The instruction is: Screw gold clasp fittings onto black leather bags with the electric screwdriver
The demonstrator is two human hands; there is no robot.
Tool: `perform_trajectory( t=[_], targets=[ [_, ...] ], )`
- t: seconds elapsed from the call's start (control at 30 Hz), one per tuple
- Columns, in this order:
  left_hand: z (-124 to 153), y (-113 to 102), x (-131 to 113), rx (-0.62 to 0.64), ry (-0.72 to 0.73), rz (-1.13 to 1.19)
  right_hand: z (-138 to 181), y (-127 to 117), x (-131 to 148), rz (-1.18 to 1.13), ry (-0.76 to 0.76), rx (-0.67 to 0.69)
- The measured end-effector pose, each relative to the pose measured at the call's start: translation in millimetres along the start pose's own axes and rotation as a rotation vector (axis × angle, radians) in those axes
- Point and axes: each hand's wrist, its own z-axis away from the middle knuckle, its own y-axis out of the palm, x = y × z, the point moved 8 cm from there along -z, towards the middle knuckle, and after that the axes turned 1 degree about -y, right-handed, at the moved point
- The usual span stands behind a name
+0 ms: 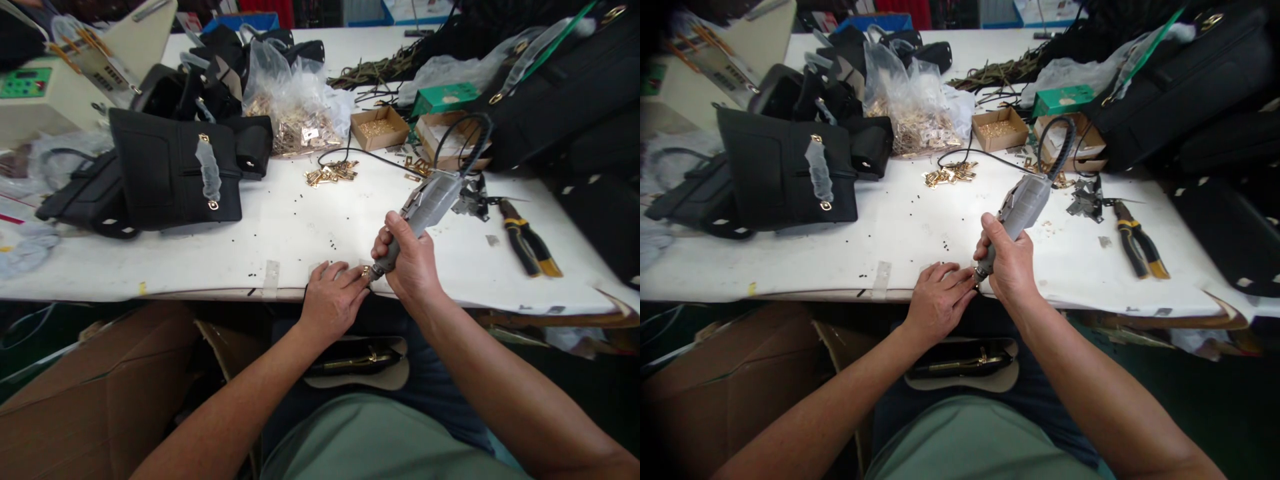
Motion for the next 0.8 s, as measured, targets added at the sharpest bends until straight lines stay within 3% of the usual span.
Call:
perform_trajectory(
  t=[0.8],
  targets=[
    [-0.4,-0.5,0.8,-0.010,-0.006,0.009,0.7,-2.8,10.1,0.058,-0.055,-0.011]
  ],
)
